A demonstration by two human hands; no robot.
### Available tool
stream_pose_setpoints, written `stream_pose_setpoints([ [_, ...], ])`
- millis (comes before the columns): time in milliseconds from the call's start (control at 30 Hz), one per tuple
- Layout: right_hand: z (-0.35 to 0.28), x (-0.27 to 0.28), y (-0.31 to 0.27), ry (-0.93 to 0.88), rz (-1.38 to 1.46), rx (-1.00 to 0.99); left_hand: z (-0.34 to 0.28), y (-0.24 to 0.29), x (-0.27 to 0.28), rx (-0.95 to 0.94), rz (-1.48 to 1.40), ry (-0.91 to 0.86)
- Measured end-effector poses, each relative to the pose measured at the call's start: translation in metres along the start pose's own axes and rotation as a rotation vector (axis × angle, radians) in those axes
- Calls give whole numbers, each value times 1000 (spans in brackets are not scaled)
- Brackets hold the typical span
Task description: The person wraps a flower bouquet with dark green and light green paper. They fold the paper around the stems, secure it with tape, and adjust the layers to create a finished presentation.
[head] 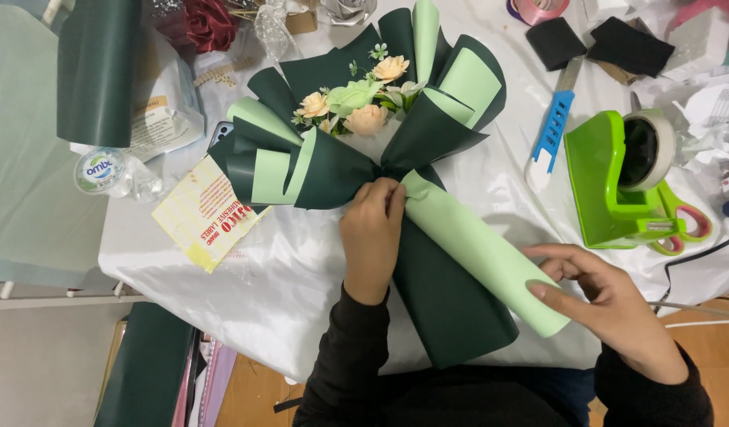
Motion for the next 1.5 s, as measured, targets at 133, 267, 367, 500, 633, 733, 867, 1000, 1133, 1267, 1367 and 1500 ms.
stream_pose_setpoints([
  [133,-2,-10,12,-101,-50,45,3,-4,-9,-78,160,96],
  [267,2,-14,3,-88,-41,122,9,-3,-5,-97,234,151],
  [367,3,-16,4,-79,-56,166,13,-3,-7,-124,237,203],
  [500,-5,-18,7,-32,-16,20,10,-3,-3,-127,208,251],
  [633,-31,-24,43,81,225,102,7,13,5,-213,287,350],
  [733,-45,-24,68,215,-39,201,8,6,-6,-241,231,287],
  [867,-59,-33,44,222,-208,703,3,12,-6,-298,284,295],
  [1000,-74,-40,18,190,-488,1073,-7,15,-10,-401,277,142],
  [1133,-80,-49,16,193,-590,1209,-12,17,-9,-458,373,163],
  [1267,-84,-52,21,236,-634,1251,-14,21,-12,-470,356,163],
  [1367,-85,-53,20,235,-642,1270,-13,21,-13,-477,356,153],
  [1500,-86,-54,18,189,-652,1267,-11,16,-16,-463,344,139],
])
Point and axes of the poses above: each hand's wrist, its own z-axis towards the middle knuckle, its own x-axis out of the back of the hand, y = z × x, the point moved 8 cm from there along z, towards the middle knuckle, and after that the axes turned 10 degrees about x, right-handed, at the moved point
